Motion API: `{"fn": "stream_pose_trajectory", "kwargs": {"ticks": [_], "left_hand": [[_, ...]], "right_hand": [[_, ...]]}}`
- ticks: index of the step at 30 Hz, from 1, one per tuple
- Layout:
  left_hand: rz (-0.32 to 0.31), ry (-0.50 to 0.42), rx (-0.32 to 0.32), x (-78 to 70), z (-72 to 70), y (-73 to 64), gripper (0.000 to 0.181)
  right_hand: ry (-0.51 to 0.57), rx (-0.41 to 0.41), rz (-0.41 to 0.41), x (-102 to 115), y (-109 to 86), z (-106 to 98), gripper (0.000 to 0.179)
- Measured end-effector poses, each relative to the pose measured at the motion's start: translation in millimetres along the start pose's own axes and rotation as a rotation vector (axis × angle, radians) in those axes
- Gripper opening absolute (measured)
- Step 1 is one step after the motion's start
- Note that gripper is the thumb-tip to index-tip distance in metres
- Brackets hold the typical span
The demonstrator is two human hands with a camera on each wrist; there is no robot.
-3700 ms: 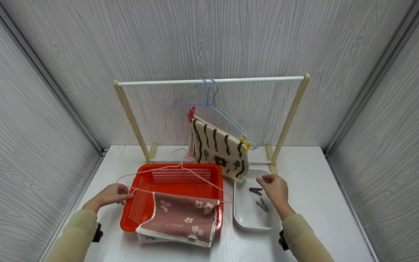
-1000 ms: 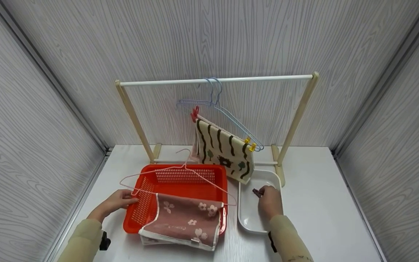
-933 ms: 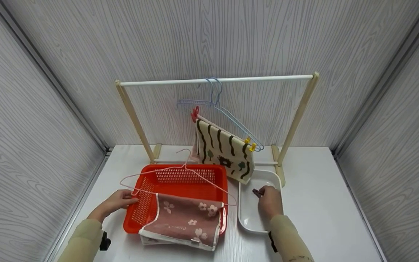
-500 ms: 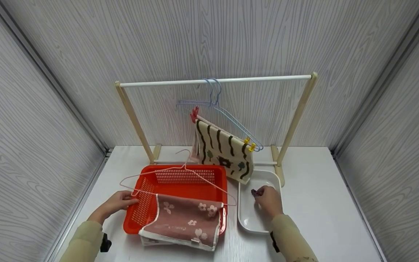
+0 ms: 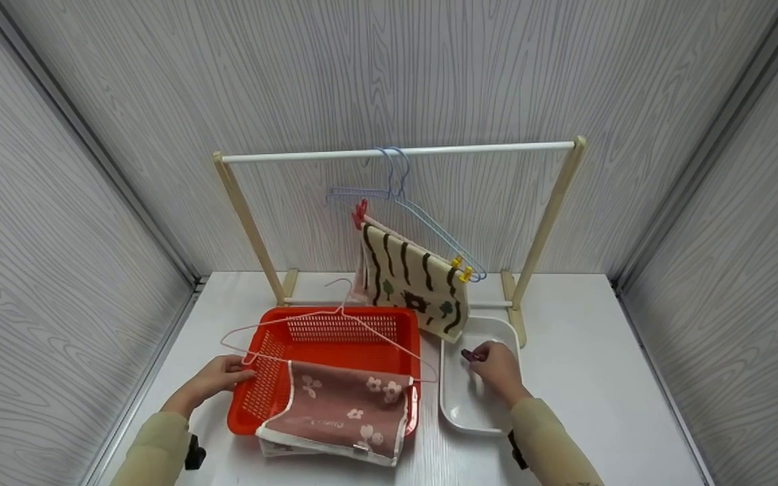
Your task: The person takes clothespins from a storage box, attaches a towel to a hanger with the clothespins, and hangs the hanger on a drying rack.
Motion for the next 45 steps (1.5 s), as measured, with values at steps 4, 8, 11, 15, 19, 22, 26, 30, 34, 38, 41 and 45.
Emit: {"fn": "stream_pose_trajectory", "kwargs": {"ticks": [4, 8, 11, 15, 19, 22, 26, 30, 34, 38, 41, 45], "left_hand": [[0.011, -0.003, 0.004, -1.1, -0.4, -0.3, 0.041], [0.028, -0.023, 0.028, -1.2, -1.0, -0.2, 0.041], [0.045, -0.029, 0.046, -1.5, -1.5, -0.1, 0.043], [0.040, -0.024, 0.041, -2.2, -1.6, 0.1, 0.044], [0.027, -0.017, 0.031, -2.0, -0.3, -0.3, 0.044], [0.016, -0.004, 0.017, -1.2, 0.6, -1.0, 0.044], [-0.006, 0.010, -0.008, -0.2, 1.8, -1.4, 0.043], [-0.012, 0.013, -0.019, 0.8, 2.6, -0.7, 0.042], [-0.007, 0.006, -0.017, 0.2, 2.3, -1.0, 0.041], [0.023, -0.006, 0.013, -1.8, 2.4, -1.8, 0.040], [0.030, -0.012, 0.019, -3.2, 2.0, -2.2, 0.039], [0.018, -0.008, 0.002, -2.9, 1.7, -1.9, 0.040]], "right_hand": [[0.000, -0.025, -0.039, 6.4, -1.3, -6.5, 0.022], [-0.004, -0.056, -0.093, 13.8, -3.7, -12.2, 0.019], [-0.007, -0.053, -0.104, 18.0, -5.2, -15.4, 0.020], [-0.013, -0.044, -0.112, 21.7, -4.9, -17.9, 0.020], [-0.002, -0.042, -0.136, 24.9, -4.6, -19.0, 0.019], [0.005, -0.047, -0.157, 27.8, -5.3, -20.5, 0.019], [0.007, -0.052, -0.178, 32.1, -6.2, -23.3, 0.018], [0.006, -0.053, -0.207, 36.7, -6.5, -25.6, 0.018], [0.002, -0.046, -0.246, 42.0, -7.8, -28.1, 0.018], [0.003, -0.043, -0.294, 48.4, -10.8, -30.1, 0.018], [0.007, -0.036, -0.302, 54.1, -13.6, -30.4, 0.018], [0.006, -0.020, -0.318, 62.0, -17.1, -31.0, 0.019]]}}
Point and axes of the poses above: each hand's wrist, its own y-axis towards the middle knuckle, its own z-axis out of the palm, x = y × z, the point moved 3 cm from there along y, towards the middle knuckle, and after that the axes turned 12 degrees about -x, right-handed, at the moved point
